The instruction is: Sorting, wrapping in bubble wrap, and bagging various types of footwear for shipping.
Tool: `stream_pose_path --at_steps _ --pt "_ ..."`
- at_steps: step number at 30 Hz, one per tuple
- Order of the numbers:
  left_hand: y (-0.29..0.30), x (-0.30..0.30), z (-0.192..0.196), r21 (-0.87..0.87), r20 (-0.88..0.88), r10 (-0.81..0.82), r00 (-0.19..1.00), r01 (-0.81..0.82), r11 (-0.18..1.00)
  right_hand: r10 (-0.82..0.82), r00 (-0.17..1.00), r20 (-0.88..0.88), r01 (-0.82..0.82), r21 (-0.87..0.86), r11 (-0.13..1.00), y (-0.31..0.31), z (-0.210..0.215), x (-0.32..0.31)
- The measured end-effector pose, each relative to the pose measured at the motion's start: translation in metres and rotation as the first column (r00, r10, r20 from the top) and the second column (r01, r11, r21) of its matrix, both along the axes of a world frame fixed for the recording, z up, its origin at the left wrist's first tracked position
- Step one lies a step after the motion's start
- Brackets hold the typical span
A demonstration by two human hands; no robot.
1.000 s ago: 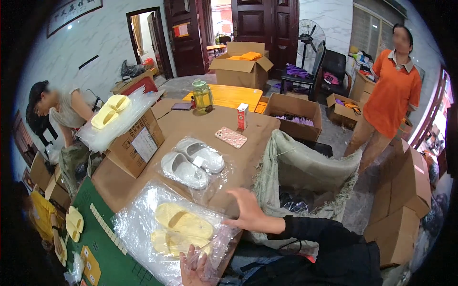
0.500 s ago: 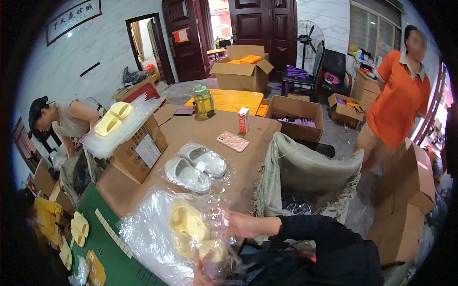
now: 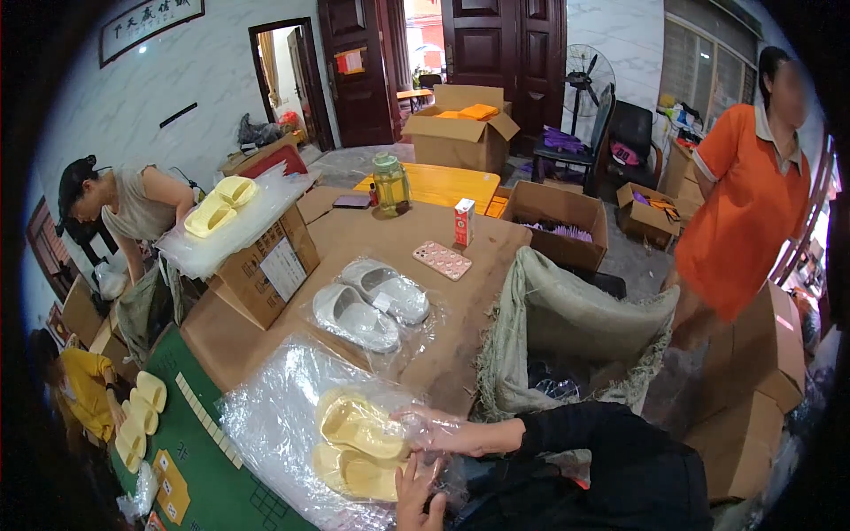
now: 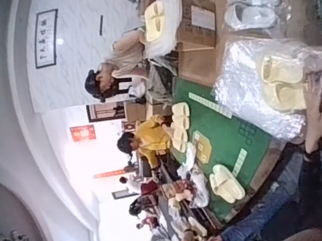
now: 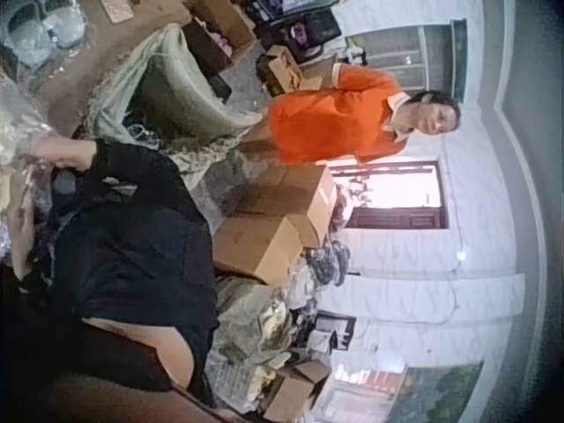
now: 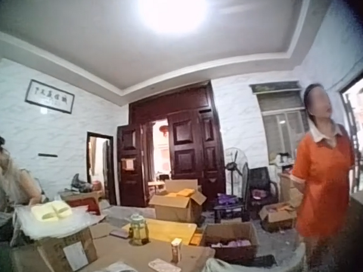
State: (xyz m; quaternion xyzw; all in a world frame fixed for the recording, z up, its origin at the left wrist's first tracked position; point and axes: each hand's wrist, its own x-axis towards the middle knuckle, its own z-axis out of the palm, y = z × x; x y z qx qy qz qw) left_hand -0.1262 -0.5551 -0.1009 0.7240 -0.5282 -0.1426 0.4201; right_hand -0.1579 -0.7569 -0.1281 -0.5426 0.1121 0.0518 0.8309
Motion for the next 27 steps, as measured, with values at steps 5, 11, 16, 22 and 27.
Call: stream_pose_path --at_steps 5,11,16,22,27 --pt "0.030 0.019 -0.030 -0.316 -0.324 0.595 0.735 -0.677 0.665 -0.122 0.993 -0.007 0.121 -0.048 0.991 -0.019 0.056 0.010" --pt "0.049 0.028 -0.061 0.011 -0.139 0.599 0.789 -0.603 0.797 -0.235 0.906 0.352 0.202 0.127 0.971 -0.056 0.086 0.062" --pt "0.053 0.025 -0.070 0.092 0.274 0.383 0.882 -0.420 0.903 -0.466 0.815 0.345 0.358 0.333 0.872 -0.083 0.119 0.112" --pt "0.050 0.028 -0.089 0.091 0.236 0.401 0.885 -0.431 0.898 -0.412 0.909 0.054 0.385 0.263 0.884 -0.137 0.074 0.141" --pt "0.051 0.024 -0.099 0.060 0.286 0.399 0.871 -0.432 0.900 -0.178 0.975 0.130 0.217 -0.419 0.882 -0.068 0.058 0.108"
